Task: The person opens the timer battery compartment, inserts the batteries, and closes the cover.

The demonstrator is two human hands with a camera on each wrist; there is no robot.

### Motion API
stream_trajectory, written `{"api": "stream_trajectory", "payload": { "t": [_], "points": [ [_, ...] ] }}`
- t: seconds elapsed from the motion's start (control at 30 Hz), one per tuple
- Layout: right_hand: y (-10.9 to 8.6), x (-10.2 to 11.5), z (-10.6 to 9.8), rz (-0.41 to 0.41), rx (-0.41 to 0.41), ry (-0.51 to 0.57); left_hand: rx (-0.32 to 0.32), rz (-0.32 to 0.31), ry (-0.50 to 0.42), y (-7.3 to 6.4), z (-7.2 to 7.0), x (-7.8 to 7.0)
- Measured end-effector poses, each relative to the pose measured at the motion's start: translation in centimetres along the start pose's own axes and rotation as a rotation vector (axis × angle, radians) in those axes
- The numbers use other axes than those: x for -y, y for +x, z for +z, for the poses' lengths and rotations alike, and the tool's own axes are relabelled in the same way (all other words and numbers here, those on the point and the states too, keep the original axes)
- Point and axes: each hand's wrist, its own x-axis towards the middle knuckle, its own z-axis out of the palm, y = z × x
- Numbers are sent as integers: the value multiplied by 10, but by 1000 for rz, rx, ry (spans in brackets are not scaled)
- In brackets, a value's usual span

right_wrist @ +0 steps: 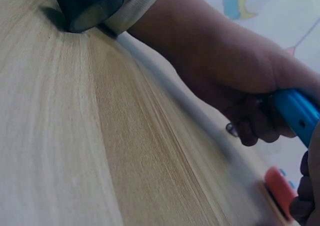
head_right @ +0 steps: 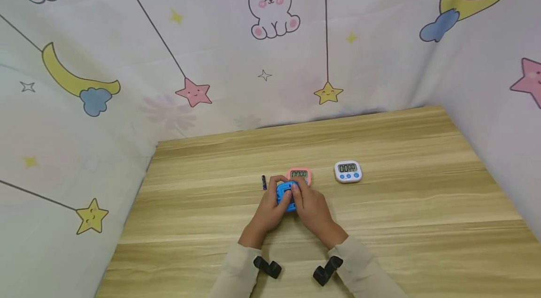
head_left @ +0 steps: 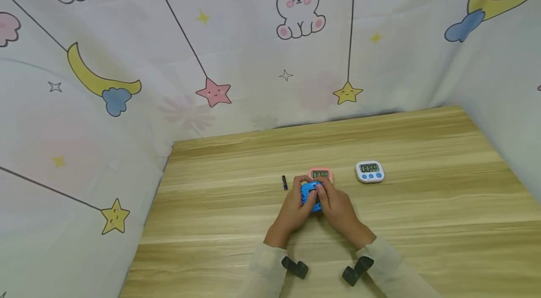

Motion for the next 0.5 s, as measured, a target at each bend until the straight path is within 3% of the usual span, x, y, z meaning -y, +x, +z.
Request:
{"api": "stream_trajectory", "payload": {
  "t": [0.27,0.5],
  "points": [
    [0,0,0,-6,15,-13,-12,3,-8,-1,-1,1],
    [-2,-1,0,41,-11,63,-21,6,-40,0,1,3]
  ]
}}
